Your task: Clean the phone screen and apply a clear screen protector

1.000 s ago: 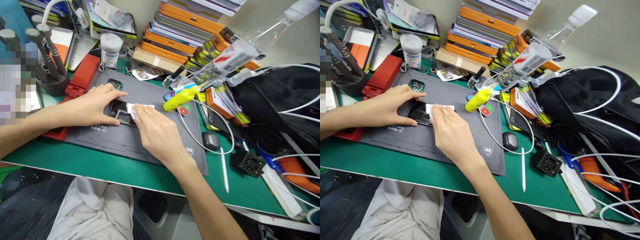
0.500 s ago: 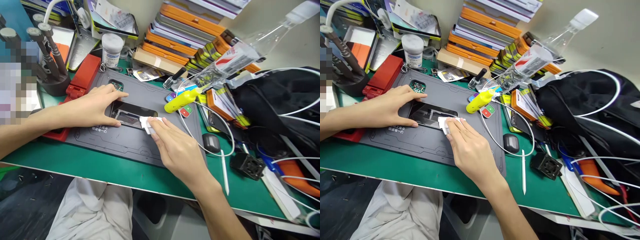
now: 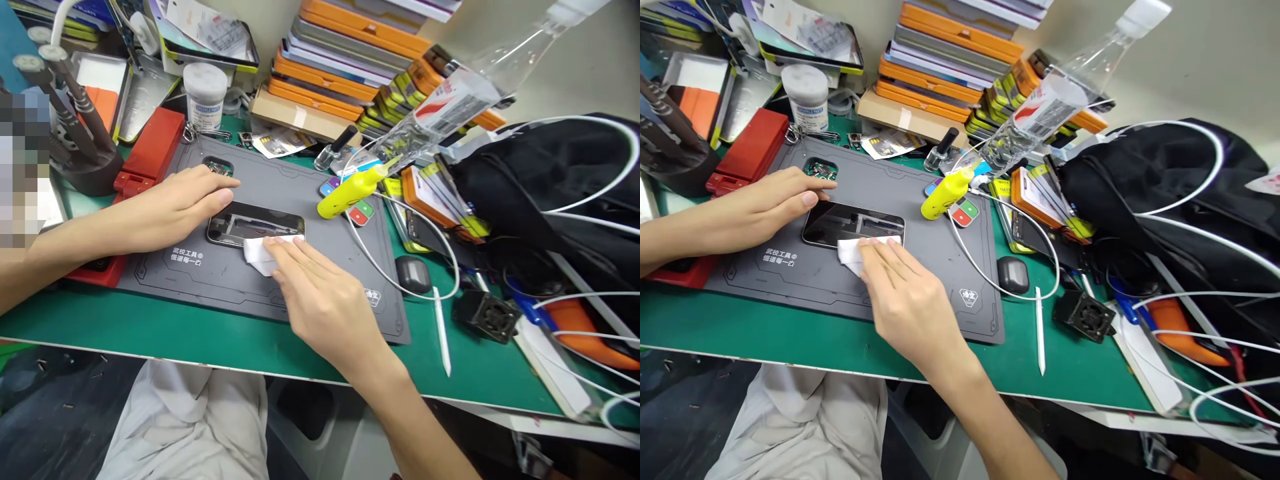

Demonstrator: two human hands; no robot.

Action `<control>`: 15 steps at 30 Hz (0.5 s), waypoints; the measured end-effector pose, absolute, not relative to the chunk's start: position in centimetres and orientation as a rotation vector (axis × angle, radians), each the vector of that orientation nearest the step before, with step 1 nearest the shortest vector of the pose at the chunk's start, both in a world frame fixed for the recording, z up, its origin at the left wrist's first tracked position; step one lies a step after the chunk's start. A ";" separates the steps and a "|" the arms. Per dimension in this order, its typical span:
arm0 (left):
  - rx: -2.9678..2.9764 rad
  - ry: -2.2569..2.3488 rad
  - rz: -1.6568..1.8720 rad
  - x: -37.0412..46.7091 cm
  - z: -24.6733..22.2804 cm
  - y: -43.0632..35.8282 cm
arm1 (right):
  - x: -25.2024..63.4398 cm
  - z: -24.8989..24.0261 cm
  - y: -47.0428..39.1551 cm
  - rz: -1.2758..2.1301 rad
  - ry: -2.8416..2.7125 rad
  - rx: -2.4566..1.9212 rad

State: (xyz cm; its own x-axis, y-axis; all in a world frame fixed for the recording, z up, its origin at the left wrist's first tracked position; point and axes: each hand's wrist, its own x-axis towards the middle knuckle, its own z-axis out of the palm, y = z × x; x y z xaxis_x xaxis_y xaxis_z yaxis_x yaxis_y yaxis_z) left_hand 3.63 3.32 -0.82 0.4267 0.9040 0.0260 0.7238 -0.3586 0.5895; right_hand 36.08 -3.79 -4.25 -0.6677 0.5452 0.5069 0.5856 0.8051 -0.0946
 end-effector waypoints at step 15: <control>2.180 1.369 0.501 3.2 -0.9 3.4 | 33.8 -4.7 -3.4 -0.114 -2.463 -0.871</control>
State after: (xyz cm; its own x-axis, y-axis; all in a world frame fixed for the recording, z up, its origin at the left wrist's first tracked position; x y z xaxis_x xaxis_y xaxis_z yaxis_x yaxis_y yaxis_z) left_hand 3.25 3.44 -0.94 0.4226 0.9055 0.0375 0.7161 -0.3590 0.5986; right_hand 33.80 -3.39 -4.68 -0.6576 0.5628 0.5008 0.6067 0.7897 -0.0908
